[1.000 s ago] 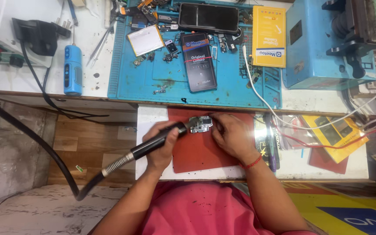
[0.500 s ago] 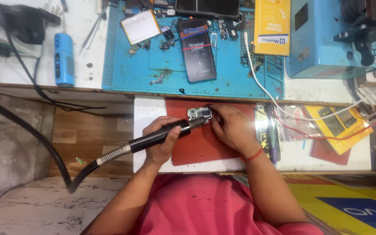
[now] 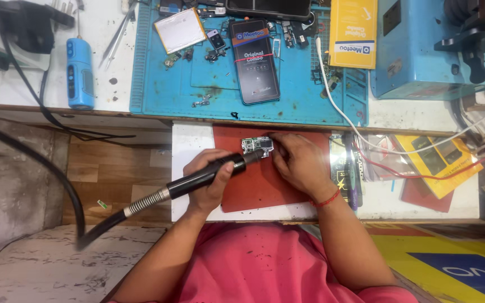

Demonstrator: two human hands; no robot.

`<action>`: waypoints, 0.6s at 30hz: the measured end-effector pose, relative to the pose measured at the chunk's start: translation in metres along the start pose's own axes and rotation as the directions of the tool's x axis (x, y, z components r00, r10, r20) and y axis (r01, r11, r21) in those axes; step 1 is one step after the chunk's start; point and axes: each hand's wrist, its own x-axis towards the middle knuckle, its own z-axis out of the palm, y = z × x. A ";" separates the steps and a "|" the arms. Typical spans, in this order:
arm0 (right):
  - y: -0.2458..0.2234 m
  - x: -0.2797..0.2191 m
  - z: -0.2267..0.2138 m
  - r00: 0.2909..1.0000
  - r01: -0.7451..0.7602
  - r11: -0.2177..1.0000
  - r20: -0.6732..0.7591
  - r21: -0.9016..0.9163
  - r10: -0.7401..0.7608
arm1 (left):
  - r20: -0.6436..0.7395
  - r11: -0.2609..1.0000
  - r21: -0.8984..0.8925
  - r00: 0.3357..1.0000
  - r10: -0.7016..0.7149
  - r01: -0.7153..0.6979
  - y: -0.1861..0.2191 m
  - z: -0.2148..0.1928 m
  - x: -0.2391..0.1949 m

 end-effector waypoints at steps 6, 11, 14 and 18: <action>0.000 -0.001 0.001 1.000 0.012 1.000 -0.020 0.013 -0.012 | 0.066 1.000 -0.022 0.998 0.014 -0.013 -0.001 -0.003 0.001; 0.003 0.000 0.002 0.999 0.032 0.999 -0.016 0.005 -0.032 | -0.070 0.993 -0.038 0.991 -0.111 0.108 -0.004 -0.002 0.000; 0.006 -0.002 0.003 0.999 0.035 0.999 -0.006 0.003 -0.035 | -0.077 0.997 -0.005 0.994 -0.072 0.072 -0.004 -0.001 -0.004; 0.008 -0.004 0.005 0.999 0.045 0.999 -0.012 -0.005 -0.045 | -0.085 0.984 -0.003 0.980 -0.178 0.178 -0.005 -0.001 -0.002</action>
